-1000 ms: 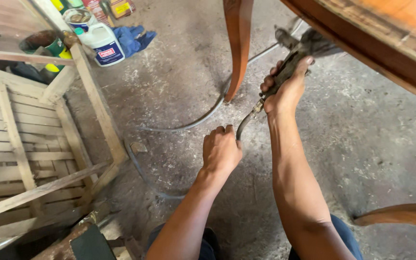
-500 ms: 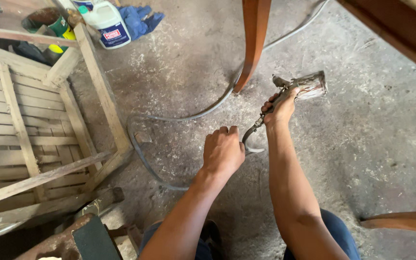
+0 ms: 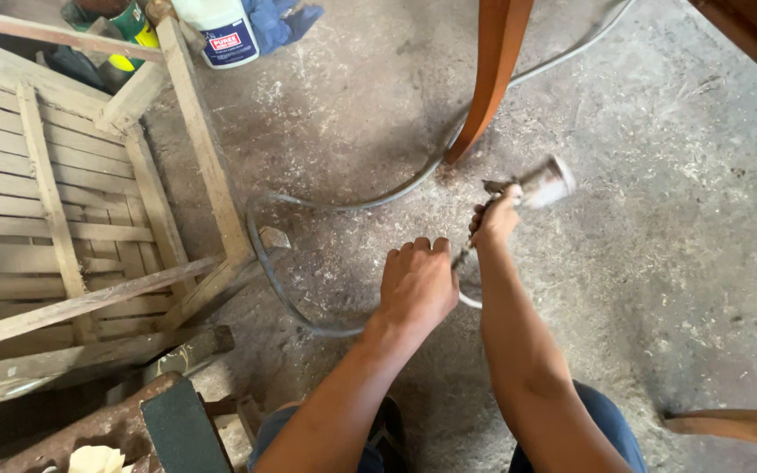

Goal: The person uses a spray gun connected to an air hose to spray a clear finish onto a wooden table, moving around the tabletop and spraying its edges and legs. They then walk to a shelf, pour finishing liquid from a can into the spray gun cup, and resume spraying the table legs.

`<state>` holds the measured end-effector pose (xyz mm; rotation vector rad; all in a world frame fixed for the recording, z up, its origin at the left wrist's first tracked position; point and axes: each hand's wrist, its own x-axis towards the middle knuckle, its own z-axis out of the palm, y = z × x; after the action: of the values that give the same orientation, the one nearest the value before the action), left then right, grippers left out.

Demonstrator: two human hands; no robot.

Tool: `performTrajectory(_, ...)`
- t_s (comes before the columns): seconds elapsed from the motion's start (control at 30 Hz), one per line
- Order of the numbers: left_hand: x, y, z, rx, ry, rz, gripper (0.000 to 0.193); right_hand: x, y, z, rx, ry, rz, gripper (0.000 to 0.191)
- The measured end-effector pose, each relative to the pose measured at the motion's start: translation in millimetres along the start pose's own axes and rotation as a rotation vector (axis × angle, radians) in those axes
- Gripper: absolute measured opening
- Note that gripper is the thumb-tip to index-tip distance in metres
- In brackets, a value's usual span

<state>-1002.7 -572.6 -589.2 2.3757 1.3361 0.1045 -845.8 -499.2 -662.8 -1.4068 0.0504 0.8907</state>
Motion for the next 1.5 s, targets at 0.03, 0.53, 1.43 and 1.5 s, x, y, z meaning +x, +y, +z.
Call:
performTrajectory(0.03, 1.4, -0.5, 3.5, 0.015, -0.03, -0.008, 0.032, -3.9, 4.9, -0.8, -0.183, -0.024, -0.136, 0.055)
performTrajectory(0.53, 19.6, 5.4, 79.5, -0.715, -0.192, 0.212, 0.026, -125.2, -30.0, -45.2, -0.639, -0.333, -0.959, 0.064)
performTrajectory(1.43, -360.1, -7.6, 62.9, 0.029, -0.691, 0.377, 0.021, -423.3, -97.8, -410.9, -0.412, 0.741, -1.022, 0.067)
performTrajectory(1.5, -359.8, -16.4, 58.4, 0.063, -0.697, 0.372, 0.024, -407.7, -83.7, -427.5, -0.454, 0.858, -1.105, 0.067)
